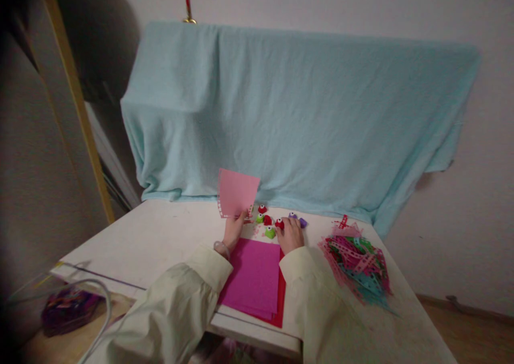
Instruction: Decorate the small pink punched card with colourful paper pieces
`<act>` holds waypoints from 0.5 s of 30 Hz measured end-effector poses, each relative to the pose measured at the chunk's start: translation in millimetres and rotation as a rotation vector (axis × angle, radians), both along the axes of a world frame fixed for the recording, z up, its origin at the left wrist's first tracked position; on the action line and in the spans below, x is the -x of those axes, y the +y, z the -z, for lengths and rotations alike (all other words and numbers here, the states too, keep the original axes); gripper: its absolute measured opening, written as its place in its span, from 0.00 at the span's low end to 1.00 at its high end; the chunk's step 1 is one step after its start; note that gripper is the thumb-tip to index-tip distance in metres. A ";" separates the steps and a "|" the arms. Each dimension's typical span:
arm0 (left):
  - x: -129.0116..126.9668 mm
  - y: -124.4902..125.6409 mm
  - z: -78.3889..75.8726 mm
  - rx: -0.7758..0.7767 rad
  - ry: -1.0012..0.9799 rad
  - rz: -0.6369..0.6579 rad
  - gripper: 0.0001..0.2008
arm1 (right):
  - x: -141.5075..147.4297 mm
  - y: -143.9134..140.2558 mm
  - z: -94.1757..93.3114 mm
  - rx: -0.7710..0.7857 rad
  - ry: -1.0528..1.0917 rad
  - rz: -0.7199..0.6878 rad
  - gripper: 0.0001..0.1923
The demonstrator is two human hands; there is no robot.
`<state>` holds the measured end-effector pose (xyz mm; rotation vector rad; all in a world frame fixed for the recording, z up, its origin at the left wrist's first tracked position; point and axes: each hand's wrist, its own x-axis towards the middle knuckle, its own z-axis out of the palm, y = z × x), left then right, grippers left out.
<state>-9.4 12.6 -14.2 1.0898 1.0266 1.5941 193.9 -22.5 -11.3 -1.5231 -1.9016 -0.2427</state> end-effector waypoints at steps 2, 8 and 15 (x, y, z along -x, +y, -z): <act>-1.9 -0.5 -1.2 0.013 -0.008 0.016 0.16 | 3.8 -2.8 -5.7 -0.019 0.023 -0.008 0.14; -4.1 -4.1 -6.5 0.085 0.003 0.168 0.21 | 26.5 -15.1 -24.7 -0.048 0.034 -0.206 0.20; -3.2 -4.1 -6.1 0.071 -0.054 0.242 0.25 | 33.8 -15.9 -19.1 0.009 -0.011 -0.237 0.26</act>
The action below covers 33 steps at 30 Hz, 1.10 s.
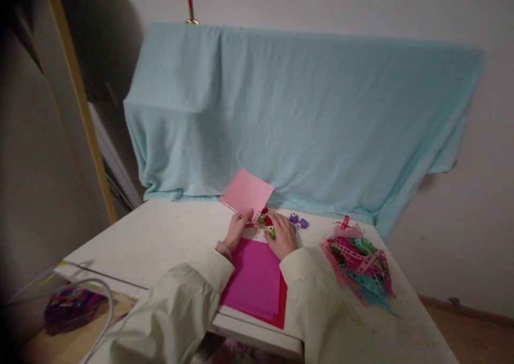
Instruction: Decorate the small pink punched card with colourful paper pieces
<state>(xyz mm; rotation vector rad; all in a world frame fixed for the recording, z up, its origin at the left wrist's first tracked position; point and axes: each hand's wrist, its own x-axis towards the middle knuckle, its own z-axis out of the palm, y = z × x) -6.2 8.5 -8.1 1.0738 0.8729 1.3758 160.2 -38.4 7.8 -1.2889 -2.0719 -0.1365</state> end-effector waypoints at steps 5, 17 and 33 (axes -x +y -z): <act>1.4 1.9 1.7 -0.007 0.032 -0.036 0.26 | -2.7 0.6 1.0 0.027 -0.031 0.042 0.27; 2.2 3.9 4.0 -0.012 0.009 -0.064 0.24 | -2.6 -3.4 -5.0 0.003 -0.096 0.122 0.25; 1.4 4.7 5.6 0.040 -0.090 -0.063 0.22 | -69.8 15.3 15.9 0.209 -0.087 0.584 0.25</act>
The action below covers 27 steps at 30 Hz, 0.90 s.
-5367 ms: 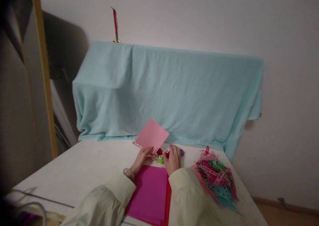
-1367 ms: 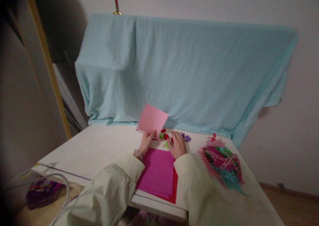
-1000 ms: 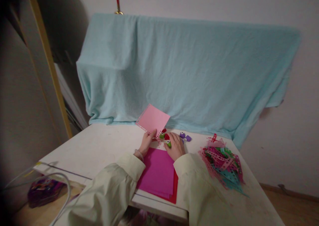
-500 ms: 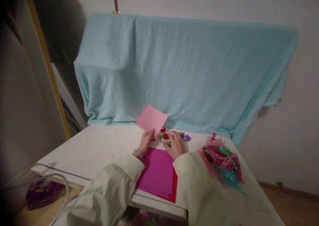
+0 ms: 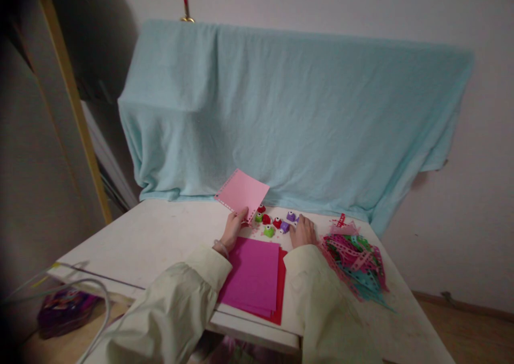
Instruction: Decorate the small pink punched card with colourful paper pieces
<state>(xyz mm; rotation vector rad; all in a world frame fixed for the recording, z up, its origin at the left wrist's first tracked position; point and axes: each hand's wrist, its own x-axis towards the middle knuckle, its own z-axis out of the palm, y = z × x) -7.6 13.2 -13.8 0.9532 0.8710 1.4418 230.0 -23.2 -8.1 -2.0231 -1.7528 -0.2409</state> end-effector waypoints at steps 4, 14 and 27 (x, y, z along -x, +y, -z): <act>0.3 -3.0 -4.0 0.009 0.007 0.003 0.22 | 1.8 -0.9 -2.0 -0.062 0.077 0.040 0.18; -2.9 -13.4 -18.5 -0.074 0.073 0.136 0.22 | 34.2 -9.7 -40.9 -0.327 1.382 -0.376 0.24; -5.1 -20.5 -19.1 -0.183 0.446 0.042 0.24 | 65.8 -11.5 -25.4 -0.029 1.495 -0.550 0.22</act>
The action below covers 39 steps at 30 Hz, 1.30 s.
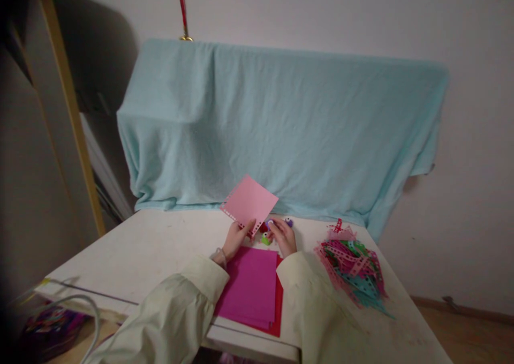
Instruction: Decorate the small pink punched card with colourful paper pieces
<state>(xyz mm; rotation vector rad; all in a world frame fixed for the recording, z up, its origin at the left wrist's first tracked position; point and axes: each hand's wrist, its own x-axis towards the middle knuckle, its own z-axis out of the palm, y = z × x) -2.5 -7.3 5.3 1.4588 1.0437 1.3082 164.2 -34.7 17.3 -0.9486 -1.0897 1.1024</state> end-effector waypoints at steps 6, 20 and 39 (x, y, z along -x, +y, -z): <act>0.1 -1.0 -0.3 -0.040 0.041 0.021 0.24 | 7.3 -3.8 -3.3 -0.010 0.036 -0.033 0.20; -0.4 1.4 4.6 -0.046 0.082 0.001 0.26 | 6.2 -3.1 -2.3 -0.021 0.035 -0.013 0.20; -2.2 -4.0 0.6 -0.034 0.088 0.030 0.25 | 6.9 -3.1 -3.7 -0.011 0.047 0.008 0.22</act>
